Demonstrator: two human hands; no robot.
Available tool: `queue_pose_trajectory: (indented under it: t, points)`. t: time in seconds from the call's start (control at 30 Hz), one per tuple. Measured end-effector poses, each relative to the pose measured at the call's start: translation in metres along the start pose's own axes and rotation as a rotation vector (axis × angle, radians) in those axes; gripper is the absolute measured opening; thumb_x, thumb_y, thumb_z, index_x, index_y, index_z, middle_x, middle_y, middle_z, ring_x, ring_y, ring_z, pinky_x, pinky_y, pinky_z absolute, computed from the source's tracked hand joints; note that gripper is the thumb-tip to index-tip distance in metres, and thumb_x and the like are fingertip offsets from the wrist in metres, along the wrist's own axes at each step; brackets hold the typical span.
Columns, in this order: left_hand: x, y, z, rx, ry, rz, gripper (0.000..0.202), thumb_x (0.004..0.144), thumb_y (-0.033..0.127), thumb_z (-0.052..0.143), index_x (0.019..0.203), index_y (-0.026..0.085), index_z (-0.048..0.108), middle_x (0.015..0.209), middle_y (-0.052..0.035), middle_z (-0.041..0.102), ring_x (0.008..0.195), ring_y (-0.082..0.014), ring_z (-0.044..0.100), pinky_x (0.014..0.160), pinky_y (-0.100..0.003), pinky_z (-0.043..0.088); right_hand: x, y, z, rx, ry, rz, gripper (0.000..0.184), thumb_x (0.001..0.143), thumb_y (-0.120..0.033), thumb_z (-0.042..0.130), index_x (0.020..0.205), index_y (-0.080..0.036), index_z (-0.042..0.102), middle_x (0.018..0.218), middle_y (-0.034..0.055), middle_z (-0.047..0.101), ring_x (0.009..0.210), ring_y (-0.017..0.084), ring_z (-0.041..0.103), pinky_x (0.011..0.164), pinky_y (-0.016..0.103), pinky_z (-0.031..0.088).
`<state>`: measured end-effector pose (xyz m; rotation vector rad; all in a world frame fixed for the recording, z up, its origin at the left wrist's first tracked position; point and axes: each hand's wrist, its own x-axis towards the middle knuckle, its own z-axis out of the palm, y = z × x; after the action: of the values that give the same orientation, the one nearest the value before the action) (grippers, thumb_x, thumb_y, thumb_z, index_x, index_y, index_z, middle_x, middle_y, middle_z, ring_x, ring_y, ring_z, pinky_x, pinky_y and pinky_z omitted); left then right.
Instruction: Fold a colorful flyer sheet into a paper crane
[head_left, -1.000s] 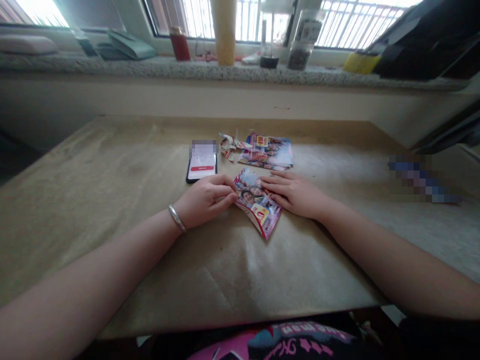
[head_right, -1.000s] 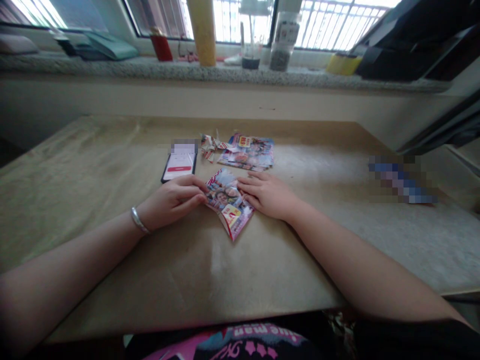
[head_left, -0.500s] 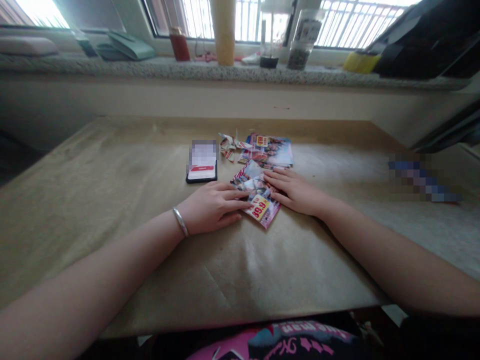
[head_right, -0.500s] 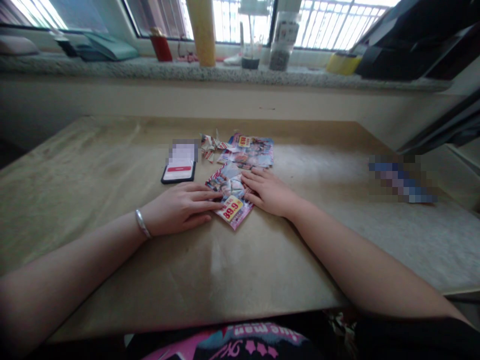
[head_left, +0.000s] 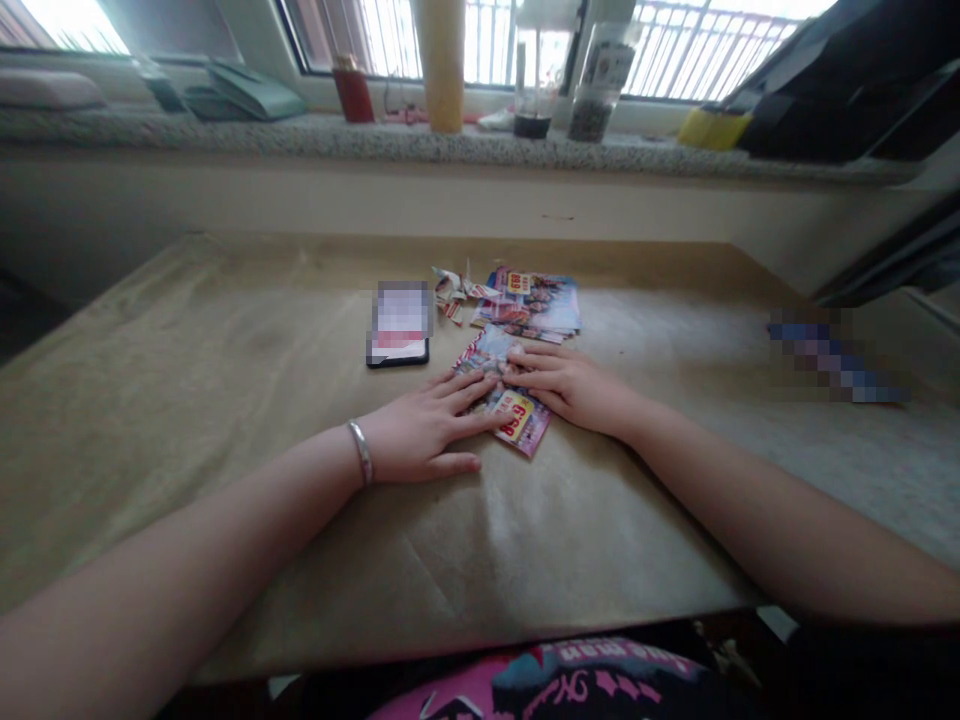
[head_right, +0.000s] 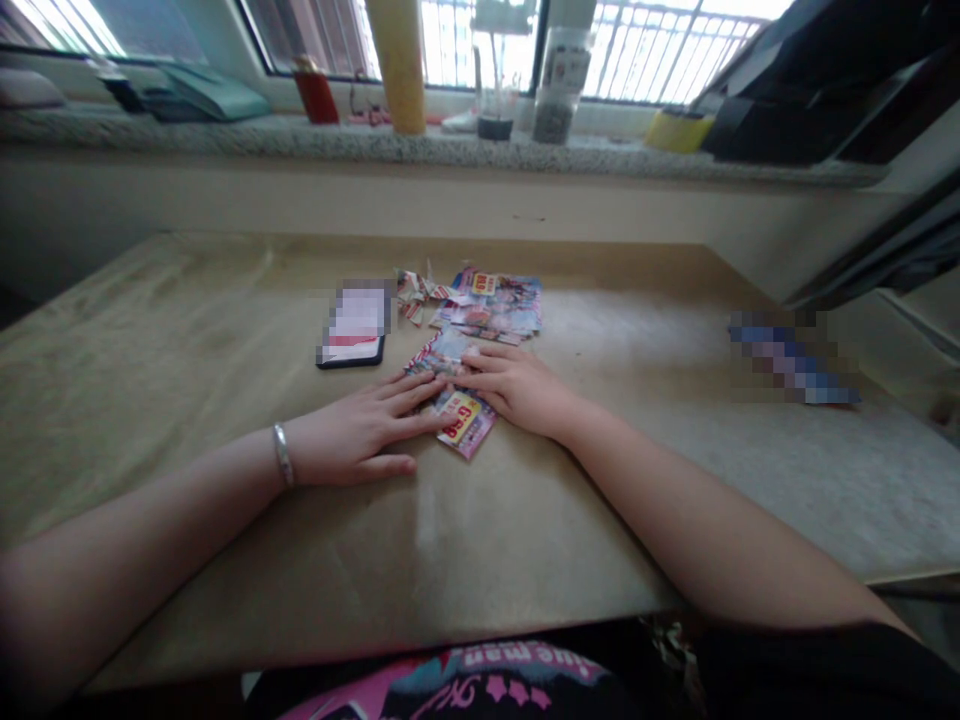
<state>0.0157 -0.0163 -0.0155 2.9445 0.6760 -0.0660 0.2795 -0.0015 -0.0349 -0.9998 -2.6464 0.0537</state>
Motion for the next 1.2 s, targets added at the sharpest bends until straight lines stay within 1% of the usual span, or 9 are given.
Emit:
queue_pose_trajectory:
  t: [0.1,0.2,0.3,0.5,0.7,0.9,1.07,1.13,1.2]
  points:
    - [-0.002,0.001,-0.004,0.011,-0.021,0.014,0.061,0.090,0.055,0.044,0.144,0.033,0.030,0.156,-0.0085,0.013,0.142,-0.0329,0.017,0.115,-0.050,0.016,-0.006,0.004,-0.005,0.045,0.025,-0.028,0.034,0.093,-0.023,0.042,0.119,-0.024,0.064,0.131,0.0050,0.059,0.127,0.021,0.048,0.107,0.042,0.039]
    - [-0.003,0.001,-0.006,0.025,0.010,0.028,0.063,0.088,0.058,0.045,0.144,0.032,0.031,0.156,-0.0090,0.015,0.141,-0.0336,0.021,0.115,-0.050,0.018,-0.013,0.009,-0.010,0.049,0.035,-0.017,0.031,0.090,-0.024,0.048,0.116,-0.023,0.066,0.127,0.0064,0.062,0.122,0.023,0.052,0.107,0.045,0.038]
    - [-0.003,-0.001,-0.007,0.050,0.068,0.058,0.058,0.090,0.054,0.046,0.142,0.032,0.035,0.154,-0.0085,0.025,0.138,-0.0320,0.030,0.113,-0.047,0.025,-0.016,0.014,-0.014,0.059,0.053,-0.002,0.031,0.089,-0.022,0.048,0.113,-0.027,0.067,0.127,0.0037,0.062,0.123,0.022,0.051,0.108,0.047,0.036]
    - [-0.002,-0.003,-0.010,0.124,0.177,0.043,0.041,0.093,0.041,0.043,0.132,0.030,0.051,0.139,-0.0092,0.049,0.120,-0.0284,0.052,0.100,-0.045,0.043,-0.016,0.019,-0.013,0.215,0.088,0.044,0.040,0.083,-0.011,0.045,0.111,-0.028,0.067,0.130,0.0047,0.059,0.120,0.020,0.053,0.102,0.046,0.042]
    - [-0.001,-0.002,-0.006,0.122,0.265,0.006,0.030,0.093,0.034,0.046,0.119,0.032,0.062,0.133,-0.0042,0.055,0.115,-0.0248,0.055,0.096,-0.043,0.046,-0.015,0.017,-0.009,0.274,0.100,0.084,0.030,0.083,-0.019,0.055,0.109,-0.026,0.068,0.133,0.0071,0.055,0.123,0.022,0.050,0.104,0.046,0.041]
    - [0.002,-0.002,-0.003,-0.029,0.308,0.001,0.029,0.094,0.030,0.045,0.113,0.030,0.066,0.127,-0.0038,0.060,0.115,-0.0206,0.056,0.098,-0.040,0.046,-0.012,0.013,-0.008,0.333,0.116,0.103,0.022,0.084,-0.024,0.058,0.103,-0.023,0.069,0.131,0.0099,0.056,0.121,0.021,0.052,0.103,0.046,0.041]
    - [0.011,0.010,-0.002,-0.125,0.339,-0.163,0.028,0.093,0.035,0.047,0.093,0.026,0.073,0.115,-0.0022,0.066,0.103,-0.0198,0.061,0.091,-0.038,0.048,-0.011,0.013,-0.006,0.397,0.142,0.127,0.017,0.084,-0.026,0.058,0.096,-0.024,0.071,0.130,0.0090,0.056,0.122,0.021,0.052,0.104,0.045,0.041]
    - [0.015,0.016,-0.004,-0.111,0.343,-0.240,0.027,0.091,0.033,0.049,0.086,0.020,0.072,0.110,-0.0044,0.067,0.098,-0.0203,0.061,0.088,-0.037,0.049,-0.011,0.013,-0.006,0.400,0.130,0.109,0.016,0.083,-0.025,0.059,0.094,-0.024,0.072,0.131,0.0090,0.054,0.122,0.022,0.051,0.104,0.044,0.040]
    - [0.020,0.022,-0.006,-0.074,0.331,-0.257,0.023,0.088,0.031,0.052,0.085,0.017,0.070,0.105,-0.0066,0.067,0.096,-0.0211,0.060,0.087,-0.036,0.049,-0.010,0.012,-0.006,0.359,0.108,0.075,0.016,0.082,-0.023,0.060,0.092,-0.024,0.073,0.134,0.0094,0.052,0.124,0.023,0.049,0.105,0.046,0.039]
